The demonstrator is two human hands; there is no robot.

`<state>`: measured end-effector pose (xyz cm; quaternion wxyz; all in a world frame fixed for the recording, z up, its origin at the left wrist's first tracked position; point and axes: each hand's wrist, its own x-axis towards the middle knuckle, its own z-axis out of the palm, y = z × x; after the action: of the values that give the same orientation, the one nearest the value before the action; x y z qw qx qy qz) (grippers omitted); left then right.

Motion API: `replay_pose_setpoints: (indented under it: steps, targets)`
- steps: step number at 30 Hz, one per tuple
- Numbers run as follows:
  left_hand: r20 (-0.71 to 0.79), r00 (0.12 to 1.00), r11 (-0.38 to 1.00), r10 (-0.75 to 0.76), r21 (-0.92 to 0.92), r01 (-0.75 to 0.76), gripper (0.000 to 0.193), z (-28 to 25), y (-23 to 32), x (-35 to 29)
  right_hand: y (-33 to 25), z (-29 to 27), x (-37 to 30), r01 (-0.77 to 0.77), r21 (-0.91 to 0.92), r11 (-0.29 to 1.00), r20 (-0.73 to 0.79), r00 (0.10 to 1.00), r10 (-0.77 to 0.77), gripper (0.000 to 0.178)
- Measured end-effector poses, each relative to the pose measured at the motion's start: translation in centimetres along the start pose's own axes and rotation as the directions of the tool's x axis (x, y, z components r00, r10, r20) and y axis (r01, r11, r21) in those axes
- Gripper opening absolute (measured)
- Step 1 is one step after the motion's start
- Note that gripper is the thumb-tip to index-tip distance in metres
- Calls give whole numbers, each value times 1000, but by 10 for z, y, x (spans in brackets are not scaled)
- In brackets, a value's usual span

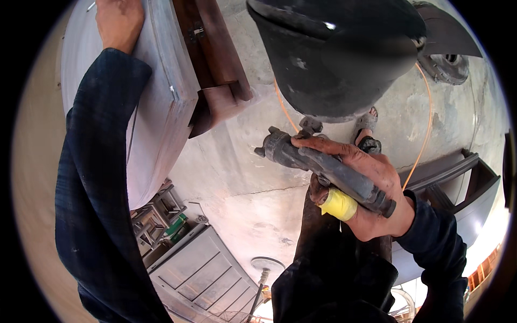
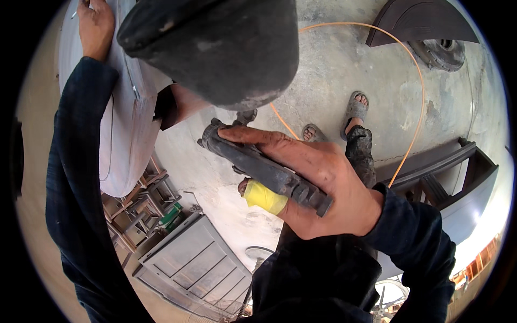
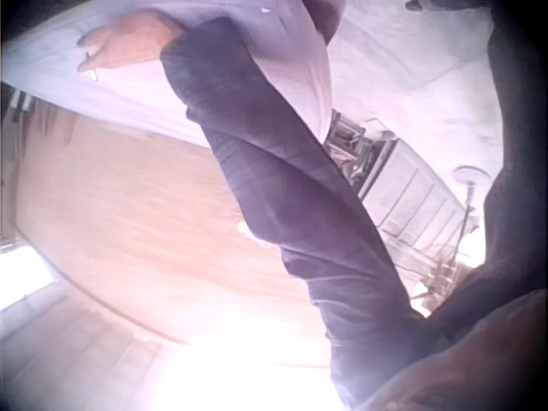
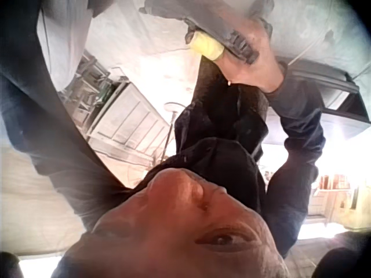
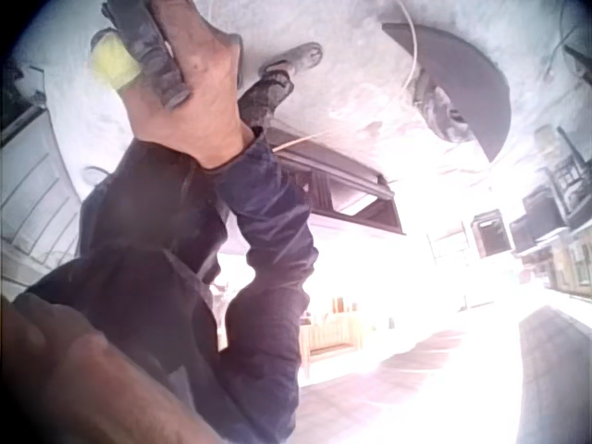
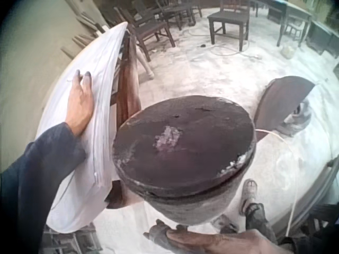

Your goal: The person uses a spray gun to apply a light-colored finish to a large curved wooden furniture piece. They move around the object, spraying the top surface and edges while holding the piece steady with their left hand.

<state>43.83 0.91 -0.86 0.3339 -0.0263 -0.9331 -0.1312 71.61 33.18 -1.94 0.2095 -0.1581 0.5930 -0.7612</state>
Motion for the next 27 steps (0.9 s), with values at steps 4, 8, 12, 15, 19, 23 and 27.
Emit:
replay_pose_setpoints:
  steps: [4,8,12,15,19,23,27]
  targets:
    - [267,908,917,322,150,-369,65,-33,-41,33,12,-9,15,225,-21,974,-44,973,-225,33]
    - [176,977,990,121,50,-132,78,-20,-41,32,24,3,11,252,-56,966,-114,960,-257,35]
    - [133,984,987,117,92,-130,62,-24,-15,18,25,21,0,119,39,992,-46,992,-117,59]
    - [166,968,978,186,66,-199,52,-15,-20,19,46,23,5,220,112,969,-57,975,-215,60]
    - [156,987,999,26,-23,-22,52,-20,16,10,46,-1,25,232,93,968,-11,973,-232,25]
    - [184,980,997,70,16,-74,60,-28,-7,23,50,-23,47,266,99,959,85,958,-274,30]
    - [216,974,995,64,64,-80,70,-23,-20,19,52,-38,65,219,177,959,171,953,-249,37]
